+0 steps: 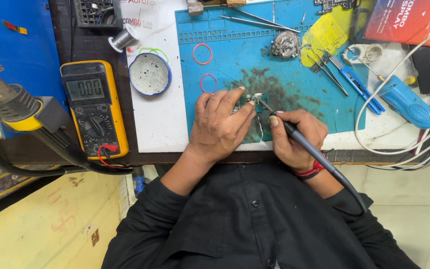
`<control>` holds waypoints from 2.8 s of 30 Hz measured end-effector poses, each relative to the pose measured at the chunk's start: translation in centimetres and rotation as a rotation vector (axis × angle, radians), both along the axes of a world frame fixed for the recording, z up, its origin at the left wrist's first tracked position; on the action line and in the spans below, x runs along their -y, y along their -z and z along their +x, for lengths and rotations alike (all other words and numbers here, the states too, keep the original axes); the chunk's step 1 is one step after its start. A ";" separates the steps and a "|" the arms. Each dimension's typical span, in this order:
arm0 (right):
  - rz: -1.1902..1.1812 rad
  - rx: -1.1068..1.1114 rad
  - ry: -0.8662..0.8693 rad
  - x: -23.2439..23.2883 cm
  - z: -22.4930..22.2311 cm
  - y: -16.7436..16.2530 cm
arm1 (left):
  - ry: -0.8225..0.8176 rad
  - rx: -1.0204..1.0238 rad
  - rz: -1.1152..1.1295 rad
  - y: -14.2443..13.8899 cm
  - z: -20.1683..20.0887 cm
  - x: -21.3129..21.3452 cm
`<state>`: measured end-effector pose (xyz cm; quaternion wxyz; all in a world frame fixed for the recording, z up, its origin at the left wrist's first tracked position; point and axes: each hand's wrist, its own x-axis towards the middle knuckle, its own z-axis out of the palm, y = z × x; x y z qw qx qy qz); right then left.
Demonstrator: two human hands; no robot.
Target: The person reassembles a smartphone by placing the camera module and battery, then connects a charging cable and secures the device with a rubber band. They then use a soldering iron to work on a small circuit board on the workbench.
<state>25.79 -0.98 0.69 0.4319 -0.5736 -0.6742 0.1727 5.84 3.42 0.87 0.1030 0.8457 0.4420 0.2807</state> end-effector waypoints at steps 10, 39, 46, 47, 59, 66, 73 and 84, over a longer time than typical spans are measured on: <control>-0.012 -0.016 0.009 0.0 0.1 0.0 | 0.000 -0.006 0.002 0.0 0.0 0.0; -0.005 -0.088 0.003 -0.2 0.1 -0.1 | 0.005 0.049 -0.038 -0.4 0.0 -0.3; -0.035 0.179 -0.042 -1.1 -1.1 -1.0 | -0.027 0.065 -0.063 -0.5 0.1 -0.3; -0.011 0.181 -0.050 -1.2 -1.2 -1.1 | -0.040 0.061 -0.053 -0.4 0.2 -0.4; 0.006 -0.009 -0.077 -0.2 -0.1 -0.8 | -0.052 0.092 -0.051 0.1 -0.4 0.8; -0.078 -0.131 0.006 0.9 0.0 0.2 | -0.008 -0.038 -0.099 -0.1 0.1 0.5; -0.053 -0.113 -0.059 0.9 0.4 0.2 | -0.096 -0.008 -0.078 0.4 -0.1 0.9; -0.090 -0.049 -0.104 0.4 0.2 -0.4 | -0.110 0.005 -0.070 0.5 0.1 1.0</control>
